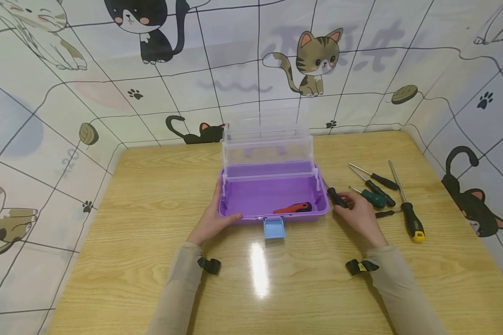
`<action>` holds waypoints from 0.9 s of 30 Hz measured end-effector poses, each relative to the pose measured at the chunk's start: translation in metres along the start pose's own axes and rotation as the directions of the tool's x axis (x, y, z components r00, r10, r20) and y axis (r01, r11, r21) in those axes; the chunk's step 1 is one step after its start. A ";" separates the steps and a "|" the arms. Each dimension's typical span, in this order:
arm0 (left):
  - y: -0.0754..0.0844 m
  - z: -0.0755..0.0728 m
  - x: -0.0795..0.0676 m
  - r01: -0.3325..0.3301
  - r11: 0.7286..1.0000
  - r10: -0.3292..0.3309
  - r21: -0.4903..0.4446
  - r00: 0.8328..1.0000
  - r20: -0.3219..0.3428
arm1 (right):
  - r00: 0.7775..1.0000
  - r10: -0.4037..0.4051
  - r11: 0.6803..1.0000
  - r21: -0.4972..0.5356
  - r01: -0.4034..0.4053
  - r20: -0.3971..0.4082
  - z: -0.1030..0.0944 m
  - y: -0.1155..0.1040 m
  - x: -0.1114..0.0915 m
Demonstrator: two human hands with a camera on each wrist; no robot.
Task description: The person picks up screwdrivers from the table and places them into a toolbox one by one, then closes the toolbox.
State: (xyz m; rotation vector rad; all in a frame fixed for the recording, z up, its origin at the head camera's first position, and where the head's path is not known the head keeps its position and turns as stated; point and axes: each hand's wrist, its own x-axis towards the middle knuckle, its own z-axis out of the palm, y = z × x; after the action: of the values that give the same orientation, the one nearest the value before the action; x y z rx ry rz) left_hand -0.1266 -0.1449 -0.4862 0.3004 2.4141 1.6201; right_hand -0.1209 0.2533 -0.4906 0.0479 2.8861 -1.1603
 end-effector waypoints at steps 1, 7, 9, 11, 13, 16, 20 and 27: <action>0.000 0.000 0.000 0.008 1.000 -0.008 0.002 1.000 0.003 | 1.000 -0.007 1.000 0.002 0.007 -0.020 0.000 0.000 0.000; -0.017 0.001 0.005 0.006 1.000 -0.005 0.017 1.000 -0.011 | 0.996 -0.046 0.999 0.006 0.047 -0.078 -0.001 0.004 -0.001; -0.017 0.002 0.005 0.000 1.000 0.000 0.020 1.000 -0.017 | 0.995 -0.057 0.998 0.020 0.059 -0.086 -0.002 0.005 -0.001; -0.017 0.002 0.005 0.000 1.000 0.000 0.021 1.000 -0.021 | 0.994 -0.061 0.997 0.035 0.064 -0.093 -0.003 0.006 -0.001; -0.016 0.002 0.004 -0.003 1.000 0.003 0.018 1.000 -0.024 | 0.993 -0.062 0.996 0.052 0.068 -0.100 -0.004 0.006 -0.002; -0.016 0.002 0.004 -0.002 1.000 0.003 0.016 1.000 -0.026 | 0.991 -0.059 0.996 0.066 0.068 -0.120 -0.004 0.005 -0.003; -0.016 0.003 0.004 0.005 1.000 -0.005 0.012 1.000 -0.025 | 0.983 -0.052 0.996 0.060 0.064 -0.175 -0.005 0.005 -0.003; -0.013 0.002 0.005 0.017 1.000 -0.017 0.003 1.000 -0.011 | 0.968 -0.028 0.997 0.065 0.046 -0.250 -0.007 0.006 -0.002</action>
State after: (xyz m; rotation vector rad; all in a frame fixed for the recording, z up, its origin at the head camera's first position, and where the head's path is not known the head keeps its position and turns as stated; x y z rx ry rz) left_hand -0.1310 -0.1464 -0.4993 0.2716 2.4204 1.6153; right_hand -0.1189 0.2626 -0.4902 0.1529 3.0703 -1.3540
